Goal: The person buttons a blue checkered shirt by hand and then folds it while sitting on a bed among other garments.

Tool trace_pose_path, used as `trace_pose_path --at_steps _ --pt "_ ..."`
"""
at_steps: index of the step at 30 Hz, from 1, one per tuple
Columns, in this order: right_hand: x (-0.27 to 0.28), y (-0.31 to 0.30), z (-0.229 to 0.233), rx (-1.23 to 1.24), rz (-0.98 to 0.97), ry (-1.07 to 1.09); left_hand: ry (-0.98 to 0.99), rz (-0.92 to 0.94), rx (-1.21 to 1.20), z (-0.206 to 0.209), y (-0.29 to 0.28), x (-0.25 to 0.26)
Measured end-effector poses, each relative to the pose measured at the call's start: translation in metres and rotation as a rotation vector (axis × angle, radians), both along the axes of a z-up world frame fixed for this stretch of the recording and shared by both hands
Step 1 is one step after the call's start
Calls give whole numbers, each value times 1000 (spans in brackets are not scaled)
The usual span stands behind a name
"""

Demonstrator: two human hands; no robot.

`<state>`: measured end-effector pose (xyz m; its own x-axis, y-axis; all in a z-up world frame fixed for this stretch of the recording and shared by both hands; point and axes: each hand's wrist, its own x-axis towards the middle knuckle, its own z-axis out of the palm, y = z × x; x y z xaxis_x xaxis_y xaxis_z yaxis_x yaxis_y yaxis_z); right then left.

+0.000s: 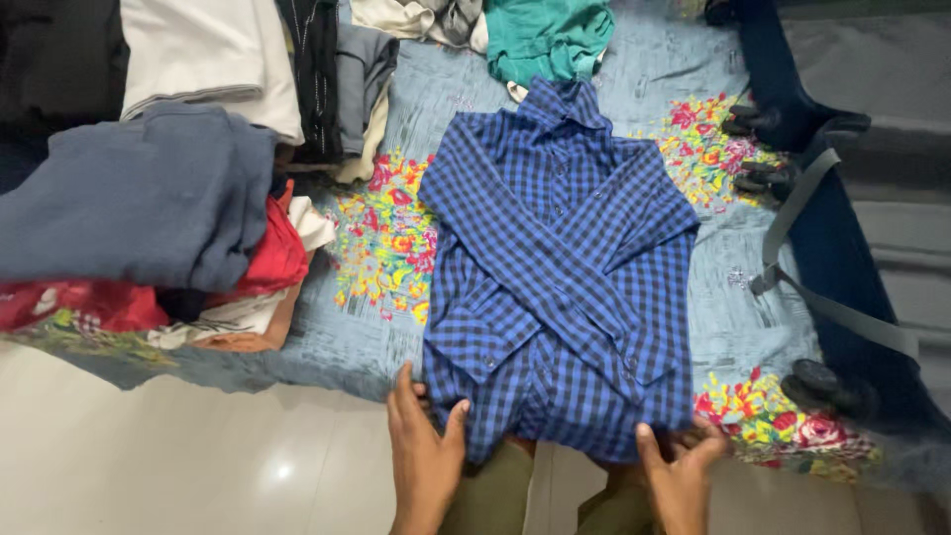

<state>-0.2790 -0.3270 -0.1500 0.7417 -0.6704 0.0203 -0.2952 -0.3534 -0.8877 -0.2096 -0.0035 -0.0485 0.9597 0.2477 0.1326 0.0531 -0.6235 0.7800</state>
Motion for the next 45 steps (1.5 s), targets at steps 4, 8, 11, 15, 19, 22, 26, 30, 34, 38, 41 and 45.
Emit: trace_pose_path --at_steps 4,8,11,15,19,22,26,30,34,38,41,45 --pt "-11 12 -19 296 -32 -220 78 156 -310 -33 -6 -7" --pt "-21 23 -5 519 -132 -271 200 120 -1068 -58 1 -7" --pt "-34 20 24 764 -143 -297 185 82 -1160 -58 16 -20" --pt "-50 -4 39 813 -88 -305 260 54 -1119 -48 42 -34" --pt "-62 -36 39 820 -68 -344 212 60 -1105 -26 58 -35" --pt "-57 -34 51 796 -70 -432 160 75 -994 3 62 -28" --pt "-30 -29 91 633 41 -602 182 76 -805 52 60 -7" --pt "17 -21 139 624 31 -607 133 7 -939 85 57 33" --pt "82 -32 163 649 121 -642 25 -78 -1100 82 51 94" --pt "193 -69 147 784 146 -604 43 -83 -1263 47 38 201" --pt "266 -89 112 749 140 -493 130 -41 -1223 10 24 269" --pt "289 -88 69 815 128 -355 247 76 -1239 -34 18 288"
